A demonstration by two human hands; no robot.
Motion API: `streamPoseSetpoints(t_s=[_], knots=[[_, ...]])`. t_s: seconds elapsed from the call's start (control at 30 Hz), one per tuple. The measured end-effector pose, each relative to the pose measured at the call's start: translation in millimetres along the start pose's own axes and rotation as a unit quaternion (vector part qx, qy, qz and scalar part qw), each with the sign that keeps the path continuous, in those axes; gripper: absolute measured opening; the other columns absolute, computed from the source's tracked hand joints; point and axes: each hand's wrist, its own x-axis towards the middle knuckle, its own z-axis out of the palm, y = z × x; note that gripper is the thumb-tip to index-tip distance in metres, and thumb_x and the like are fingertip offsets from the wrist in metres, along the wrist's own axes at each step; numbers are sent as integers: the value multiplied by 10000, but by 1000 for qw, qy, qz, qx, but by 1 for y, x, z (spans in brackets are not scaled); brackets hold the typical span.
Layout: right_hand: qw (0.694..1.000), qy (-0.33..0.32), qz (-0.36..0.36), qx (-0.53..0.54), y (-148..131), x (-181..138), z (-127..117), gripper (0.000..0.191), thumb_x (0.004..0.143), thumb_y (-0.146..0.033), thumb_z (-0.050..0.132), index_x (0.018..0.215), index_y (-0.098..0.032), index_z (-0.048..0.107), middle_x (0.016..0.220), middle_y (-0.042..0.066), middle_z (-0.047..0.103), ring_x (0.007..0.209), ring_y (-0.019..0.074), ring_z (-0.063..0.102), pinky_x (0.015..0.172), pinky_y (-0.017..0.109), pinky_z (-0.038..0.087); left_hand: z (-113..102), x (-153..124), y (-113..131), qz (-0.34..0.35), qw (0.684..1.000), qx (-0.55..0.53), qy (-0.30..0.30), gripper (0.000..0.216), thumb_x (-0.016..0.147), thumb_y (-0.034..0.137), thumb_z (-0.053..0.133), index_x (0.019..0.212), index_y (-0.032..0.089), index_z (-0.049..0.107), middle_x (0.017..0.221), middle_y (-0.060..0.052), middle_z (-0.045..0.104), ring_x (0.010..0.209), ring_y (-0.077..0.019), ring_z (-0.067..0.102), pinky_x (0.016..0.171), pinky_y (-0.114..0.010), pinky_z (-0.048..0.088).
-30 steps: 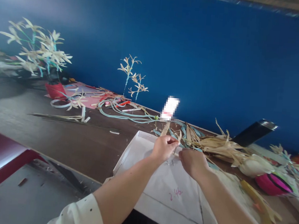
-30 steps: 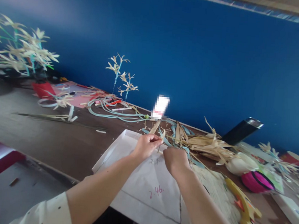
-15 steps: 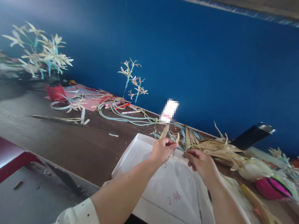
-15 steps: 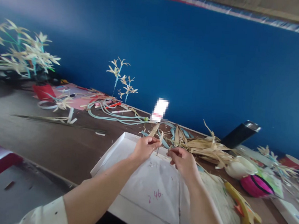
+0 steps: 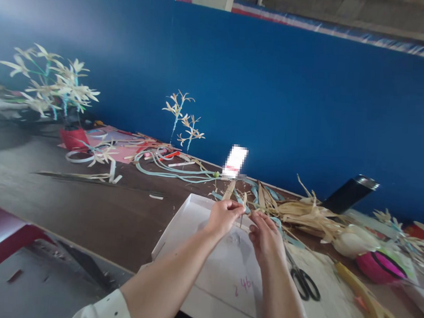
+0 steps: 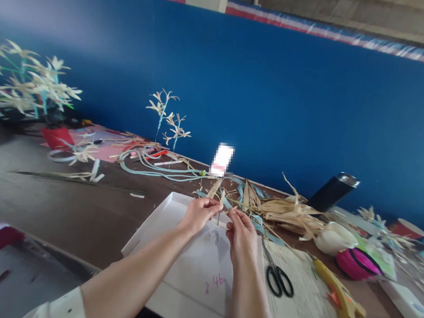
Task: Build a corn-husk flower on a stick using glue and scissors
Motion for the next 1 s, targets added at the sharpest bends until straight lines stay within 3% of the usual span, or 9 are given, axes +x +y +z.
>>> streamPoseSetpoints(t_s=[0.37, 0.57, 0.77, 1.0], knots=[[995, -55, -44, 64, 0, -3, -3, 367, 552, -280, 842, 857, -181, 663, 742, -21, 584, 474, 17, 382, 373, 130, 281, 0, 1, -4, -2, 1000, -6, -3, 215, 680, 316, 692, 801, 137, 703, 719, -36, 669, 627, -110, 546, 593, -220, 422], [996, -35, -35, 75, 1, -3, -4, 346, 544, -297, 847, 810, -176, 663, 761, -13, 594, 474, 13, 381, 371, 129, 276, 0, -3, 1, -9, 1000, -5, -14, 217, 682, 331, 685, 782, 139, 703, 684, -24, 644, 565, -90, 490, 549, -221, 395], [996, -29, -41, 70, 4, -2, -4, 349, 542, -301, 851, 801, -175, 654, 764, -12, 599, 471, 10, 382, 372, 124, 274, 0, -8, 8, -31, 995, -76, -58, 241, 645, 320, 731, 784, 125, 702, 777, -48, 661, 692, -108, 540, 633, -224, 431], [996, -30, -47, 76, 4, -2, -4, 338, 559, -288, 846, 805, -174, 645, 691, -39, 543, 472, 11, 363, 371, 115, 257, 1, -7, 5, -67, 986, -144, -60, 249, 613, 300, 773, 765, 120, 691, 777, -43, 651, 743, -119, 569, 694, -249, 475]])
